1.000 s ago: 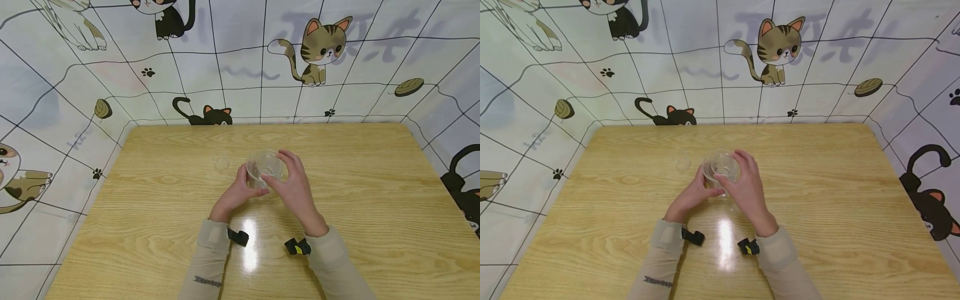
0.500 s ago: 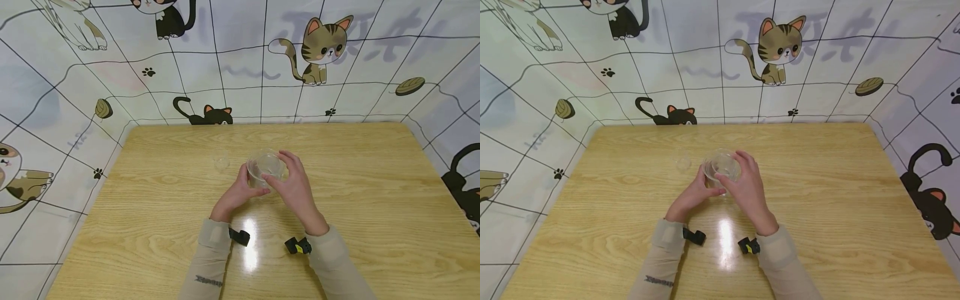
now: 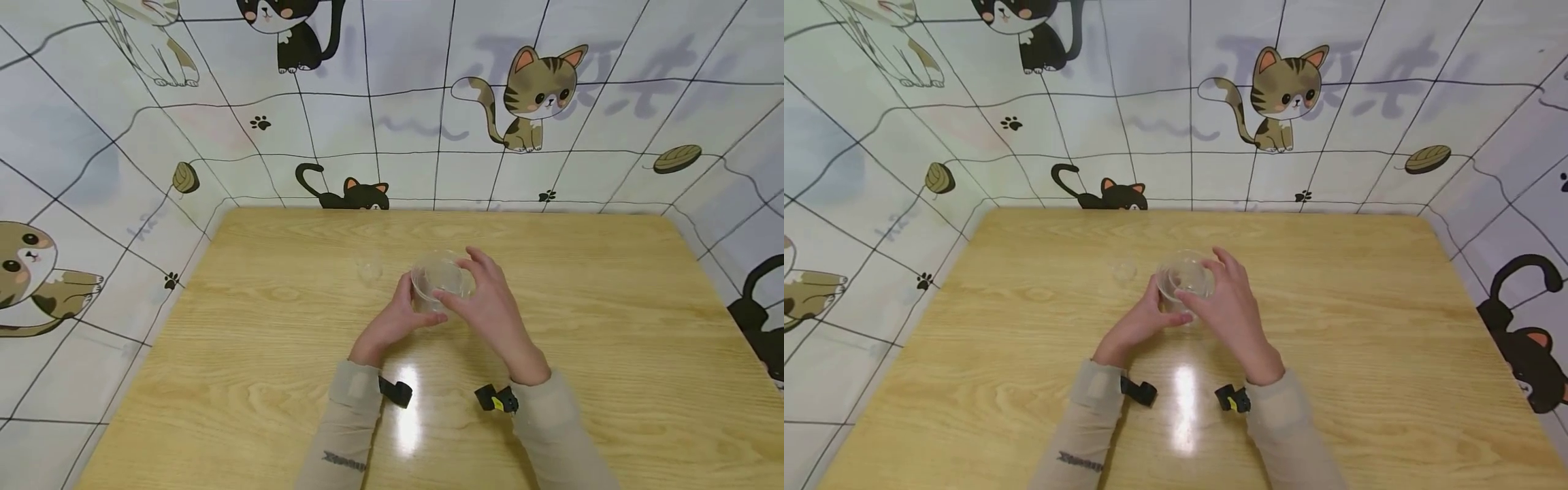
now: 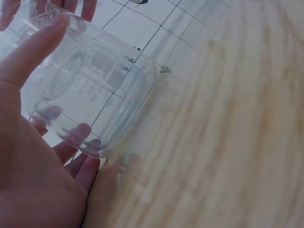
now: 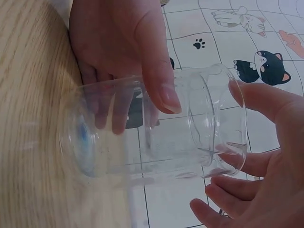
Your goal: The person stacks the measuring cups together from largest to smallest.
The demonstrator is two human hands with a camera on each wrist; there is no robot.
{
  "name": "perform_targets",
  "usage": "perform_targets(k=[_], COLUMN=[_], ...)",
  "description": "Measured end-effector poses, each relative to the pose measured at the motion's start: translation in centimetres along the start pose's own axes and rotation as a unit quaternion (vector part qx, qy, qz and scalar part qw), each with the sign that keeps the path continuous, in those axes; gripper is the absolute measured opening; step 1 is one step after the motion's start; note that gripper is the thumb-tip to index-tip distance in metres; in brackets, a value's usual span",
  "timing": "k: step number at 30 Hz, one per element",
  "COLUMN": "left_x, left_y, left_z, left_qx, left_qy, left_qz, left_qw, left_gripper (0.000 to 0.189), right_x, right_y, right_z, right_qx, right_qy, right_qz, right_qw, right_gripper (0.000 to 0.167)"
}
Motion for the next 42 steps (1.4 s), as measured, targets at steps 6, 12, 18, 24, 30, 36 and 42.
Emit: perform_targets(k=[6, 12, 18, 24, 30, 36, 42], left_x=[0.0, 0.0, 0.0, 0.0, -0.1, -0.1, -0.1], left_y=[0.1, 0.2, 0.1, 0.2, -0.3, -0.4, -0.2], left_z=[0.0, 0.0, 0.0, 0.0, 0.1, 0.1, -0.1], left_qx=[-0.008, -0.008, 0.000, 0.001, 0.006, 0.008, 0.011], left_qy=[0.001, -0.003, 0.001, 0.000, 0.003, 0.002, -0.003], left_qz=[0.001, 0.002, -0.001, -0.004, -0.002, 0.002, -0.001], left_qw=[1.0000, 1.0000, 1.0000, 1.0000, 1.0000, 1.0000, 0.9999], left_gripper=[0.092, 0.093, 0.093, 0.094, 0.095, 0.097, 0.095], right_x=[0.2, 0.5, 0.7, 0.9, 0.9, 1.0, 1.1], right_y=[-0.3, -0.5, -0.7, -0.9, -0.8, -0.9, -1.2], right_z=[0.3, 0.7, 1.1, 1.5, 1.9, 2.1, 2.2], right_qx=[0.004, 0.012, 0.010, -0.005, -0.012, -0.012, 0.007], right_qy=[-0.015, -0.043, -0.067, -0.100, -0.128, -0.135, -0.134], right_qz=[-0.037, -0.054, -0.068, -0.085, -0.109, -0.124, -0.154], right_qw=[0.9992, 0.9975, 0.9954, 0.9913, 0.9857, 0.9829, 0.9789], right_gripper=[0.070, 0.070, 0.069, 0.069, 0.069, 0.069, 0.067])
Point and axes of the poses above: each hand's wrist, its own z-axis towards the middle knuckle, its own x-axis out of the back of the hand, y = z × x, the point moved 6 cm from there along z, towards the middle knuckle, and after that the axes turned 10 degrees about -y, right-handed, at the moved point
